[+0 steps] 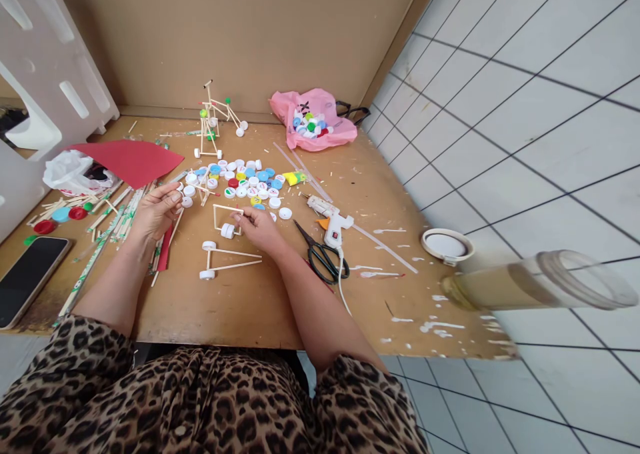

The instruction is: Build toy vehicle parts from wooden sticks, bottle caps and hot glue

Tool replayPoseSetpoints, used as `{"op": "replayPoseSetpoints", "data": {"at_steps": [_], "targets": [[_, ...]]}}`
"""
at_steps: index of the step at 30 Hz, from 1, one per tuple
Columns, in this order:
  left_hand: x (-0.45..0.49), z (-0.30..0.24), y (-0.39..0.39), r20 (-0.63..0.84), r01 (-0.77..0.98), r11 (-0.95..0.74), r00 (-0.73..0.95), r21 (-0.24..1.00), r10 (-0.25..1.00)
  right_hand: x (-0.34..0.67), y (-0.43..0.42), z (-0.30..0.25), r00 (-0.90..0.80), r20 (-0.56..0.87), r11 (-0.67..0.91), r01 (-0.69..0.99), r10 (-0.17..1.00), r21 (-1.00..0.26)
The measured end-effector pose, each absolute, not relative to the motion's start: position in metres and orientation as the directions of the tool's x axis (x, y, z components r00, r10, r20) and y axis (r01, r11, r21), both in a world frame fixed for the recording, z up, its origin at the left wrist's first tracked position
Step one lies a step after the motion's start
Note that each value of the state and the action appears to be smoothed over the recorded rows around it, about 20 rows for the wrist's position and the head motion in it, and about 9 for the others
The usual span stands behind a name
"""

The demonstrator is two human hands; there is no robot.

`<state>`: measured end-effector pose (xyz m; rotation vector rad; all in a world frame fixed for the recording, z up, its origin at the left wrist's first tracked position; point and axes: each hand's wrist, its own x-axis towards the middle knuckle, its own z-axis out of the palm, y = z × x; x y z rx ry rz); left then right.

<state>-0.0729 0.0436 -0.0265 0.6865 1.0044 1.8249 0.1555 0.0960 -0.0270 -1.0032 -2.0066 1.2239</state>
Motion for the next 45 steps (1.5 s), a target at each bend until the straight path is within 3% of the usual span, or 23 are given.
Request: {"op": "replayPoseSetpoints", "data": {"at_steps": [31, 40, 45], "targets": [[-0.074, -0.033, 0.046, 0.026, -0.385, -0.239, -0.483, 0.891, 0.876, 0.155, 0.097, -0.028, -0.544, 0.079, 0.295, 0.321, 0.835, -0.900], [-0.069, -0.030, 0.045, 0.051, -0.183, -0.190, -0.578, 0.965, 0.814, 0.154, 0.097, -0.029, -0.549, 0.094, 0.297, 0.294, 0.831, -0.908], [-0.081, -0.042, 0.048, 0.238, 0.122, -0.222, -0.740, 0.967, 0.629, 0.154, 0.097, -0.028, -0.548, 0.104, 0.300, 0.282, 0.830, -0.911]]}}
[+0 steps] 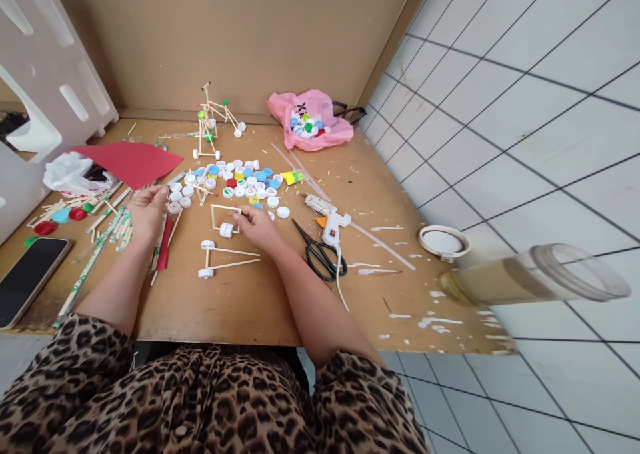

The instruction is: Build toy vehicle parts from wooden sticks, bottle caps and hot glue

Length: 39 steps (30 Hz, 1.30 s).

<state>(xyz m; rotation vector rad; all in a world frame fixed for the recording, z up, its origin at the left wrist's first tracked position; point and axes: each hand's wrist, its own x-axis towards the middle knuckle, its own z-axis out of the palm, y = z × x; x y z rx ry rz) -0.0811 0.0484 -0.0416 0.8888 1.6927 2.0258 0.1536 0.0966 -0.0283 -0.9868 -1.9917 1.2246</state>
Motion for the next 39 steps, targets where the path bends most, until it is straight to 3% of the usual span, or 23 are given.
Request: {"op": "replayPoseSetpoints", "data": {"at_steps": [3, 5, 10, 13, 21, 23, 25, 27, 29, 33, 35, 39], "targets": [[-0.090, -0.051, 0.052, 0.418, 0.378, -0.187, -0.745, 0.907, 0.519, 0.153, 0.096, -0.027, -0.554, 0.106, 0.310, 0.287, 0.826, -0.906], [-0.092, -0.053, 0.054, 0.473, 0.442, -0.185, -0.737, 0.878, 0.482, 0.153, 0.096, -0.026, -0.563, 0.114, 0.319, 0.281, 0.818, -0.905], [-0.081, -0.039, 0.050, 0.315, 0.187, -0.267, -0.739, 0.945, 0.596, 0.152, 0.095, -0.025, -0.563, 0.136, 0.327, 0.253, 0.815, -0.911], [-0.075, -0.022, 0.044, 0.288, 0.184, -0.229, -0.740, 0.956, 0.608, 0.152, 0.095, -0.025, -0.577, 0.159, 0.358, 0.249, 0.801, -0.900], [-0.084, 0.039, 0.031, 0.344, 0.226, -0.322, -0.860, 0.919, 0.377, 0.152, 0.096, -0.028, -0.574, 0.161, 0.381, 0.285, 0.803, -0.880], [-0.092, 0.053, 0.030, 0.408, 0.309, -0.369, -0.883, 0.877, 0.231, 0.152, 0.097, -0.028, -0.570, 0.164, 0.376, 0.277, 0.805, -0.884], [-0.099, 0.059, 0.031, 0.476, 0.385, -0.380, -0.860, 0.841, 0.182, 0.152, 0.097, -0.027, -0.568, 0.165, 0.376, 0.277, 0.807, -0.884], [-0.102, 0.057, 0.032, 0.480, 0.383, -0.344, -0.837, 0.857, 0.263, 0.151, 0.096, -0.026, -0.569, 0.162, 0.374, 0.278, 0.806, -0.885], [-0.101, 0.045, 0.034, 0.413, 0.339, -0.238, -0.785, 0.910, 0.462, 0.151, 0.096, -0.025, -0.572, 0.151, 0.361, 0.274, 0.806, -0.891], [-0.087, 0.010, 0.043, 0.118, 0.343, 0.104, -0.566, 0.934, 0.816, 0.150, 0.095, -0.024, -0.566, 0.130, 0.333, 0.271, 0.814, -0.903], [-0.078, -0.005, 0.051, 0.046, 0.396, 0.172, -0.484, 0.902, 0.874, 0.150, 0.095, -0.025, -0.563, 0.129, 0.335, 0.281, 0.817, -0.899], [-0.065, -0.025, 0.070, 0.104, 0.472, 0.136, -0.448, 0.871, 0.888, 0.150, 0.095, -0.025, -0.562, 0.137, 0.353, 0.295, 0.816, -0.888]]}}
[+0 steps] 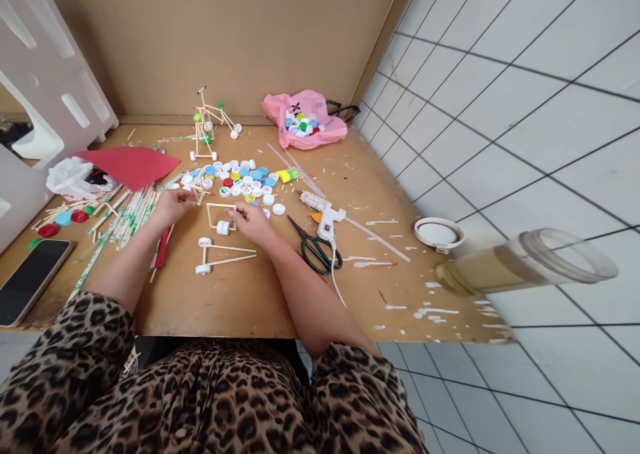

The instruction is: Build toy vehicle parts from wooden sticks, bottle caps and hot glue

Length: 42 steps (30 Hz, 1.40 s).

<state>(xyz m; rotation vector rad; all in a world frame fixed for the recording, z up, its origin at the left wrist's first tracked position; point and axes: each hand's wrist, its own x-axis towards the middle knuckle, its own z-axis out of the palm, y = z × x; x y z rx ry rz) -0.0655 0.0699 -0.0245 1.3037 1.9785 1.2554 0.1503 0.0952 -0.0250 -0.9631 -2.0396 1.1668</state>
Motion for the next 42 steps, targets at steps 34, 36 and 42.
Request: {"op": "replayPoseSetpoints", "data": {"at_steps": [34, 36, 42], "targets": [[-0.049, -0.036, 0.058, 0.714, 0.725, -0.433, -0.116, 0.536, 0.690, 0.146, 0.092, -0.029, -0.544, 0.206, 0.374, 0.217, 0.813, -0.902], [-0.048, -0.033, 0.056, 0.735, 0.707, -0.473, -0.098, 0.526, 0.671, 0.147, 0.090, -0.025, -0.546, 0.211, 0.368, 0.194, 0.811, -0.909], [-0.042, -0.024, 0.052, 0.810, 0.648, -0.604, -0.034, 0.464, 0.586, 0.155, 0.088, -0.012, -0.466, 0.248, 0.338, 0.117, 0.849, -0.934]]}}
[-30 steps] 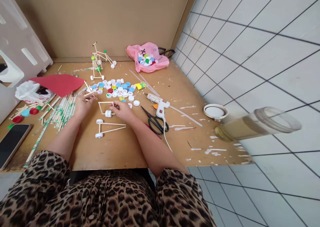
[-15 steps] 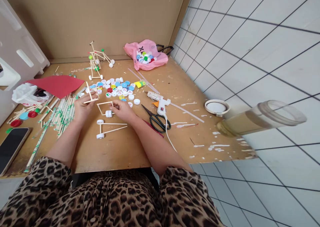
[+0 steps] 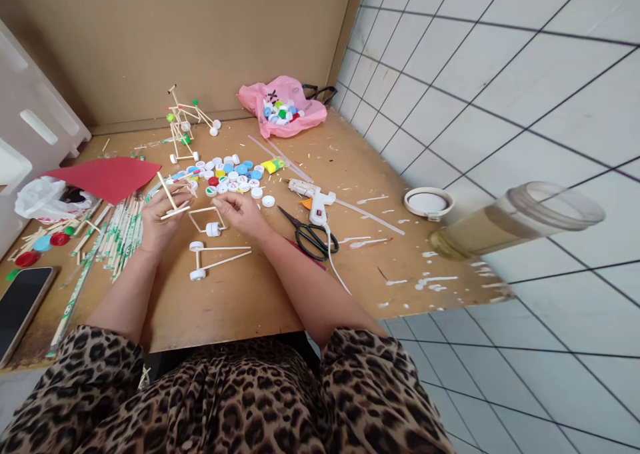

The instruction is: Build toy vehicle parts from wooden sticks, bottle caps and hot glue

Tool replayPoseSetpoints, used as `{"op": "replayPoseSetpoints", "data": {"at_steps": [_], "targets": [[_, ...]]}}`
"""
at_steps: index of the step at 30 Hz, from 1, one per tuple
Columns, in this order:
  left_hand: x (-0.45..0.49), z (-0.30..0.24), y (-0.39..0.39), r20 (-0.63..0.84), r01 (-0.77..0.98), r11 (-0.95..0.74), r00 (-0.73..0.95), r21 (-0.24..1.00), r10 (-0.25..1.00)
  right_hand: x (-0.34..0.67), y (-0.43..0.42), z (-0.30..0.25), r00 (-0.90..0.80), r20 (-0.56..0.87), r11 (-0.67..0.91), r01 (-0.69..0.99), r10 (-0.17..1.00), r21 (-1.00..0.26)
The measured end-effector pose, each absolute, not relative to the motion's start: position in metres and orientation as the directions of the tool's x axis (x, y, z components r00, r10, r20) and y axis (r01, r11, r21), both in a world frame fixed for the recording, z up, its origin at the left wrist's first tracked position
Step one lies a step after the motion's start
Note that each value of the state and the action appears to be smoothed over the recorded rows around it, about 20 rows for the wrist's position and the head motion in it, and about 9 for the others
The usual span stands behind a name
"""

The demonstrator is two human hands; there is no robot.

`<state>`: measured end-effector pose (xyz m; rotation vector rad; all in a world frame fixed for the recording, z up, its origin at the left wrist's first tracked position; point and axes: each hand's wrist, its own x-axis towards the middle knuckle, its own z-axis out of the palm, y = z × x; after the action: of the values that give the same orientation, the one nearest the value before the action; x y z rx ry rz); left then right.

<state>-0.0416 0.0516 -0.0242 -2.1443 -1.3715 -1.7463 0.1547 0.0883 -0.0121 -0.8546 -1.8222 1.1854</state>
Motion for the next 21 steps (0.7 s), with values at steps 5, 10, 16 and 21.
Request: {"op": "replayPoseSetpoints", "data": {"at_steps": [5, 10, 16, 21], "targets": [[-0.036, -0.021, 0.048, 0.783, 0.684, -0.581, 0.022, 0.441, 0.621, 0.154, 0.094, -0.013, -0.378, 0.243, 0.294, 0.084, 0.893, -0.952], [-0.032, -0.026, 0.049, 0.787, 0.663, -0.607, 0.045, 0.438, 0.616, 0.151, 0.097, -0.013, -0.352, 0.250, 0.281, 0.039, 0.902, -0.959], [-0.030, -0.026, 0.047, 0.819, 0.679, -0.621, 0.053, 0.390, 0.572, 0.148, 0.099, -0.011, -0.277, 0.231, 0.255, 0.054, 0.933, -0.965], [-0.024, -0.025, 0.045, 0.844, 0.668, -0.650, 0.060, 0.363, 0.533, 0.147, 0.093, -0.005, -0.260, 0.240, 0.260, 0.045, 0.935, -0.965]]}}
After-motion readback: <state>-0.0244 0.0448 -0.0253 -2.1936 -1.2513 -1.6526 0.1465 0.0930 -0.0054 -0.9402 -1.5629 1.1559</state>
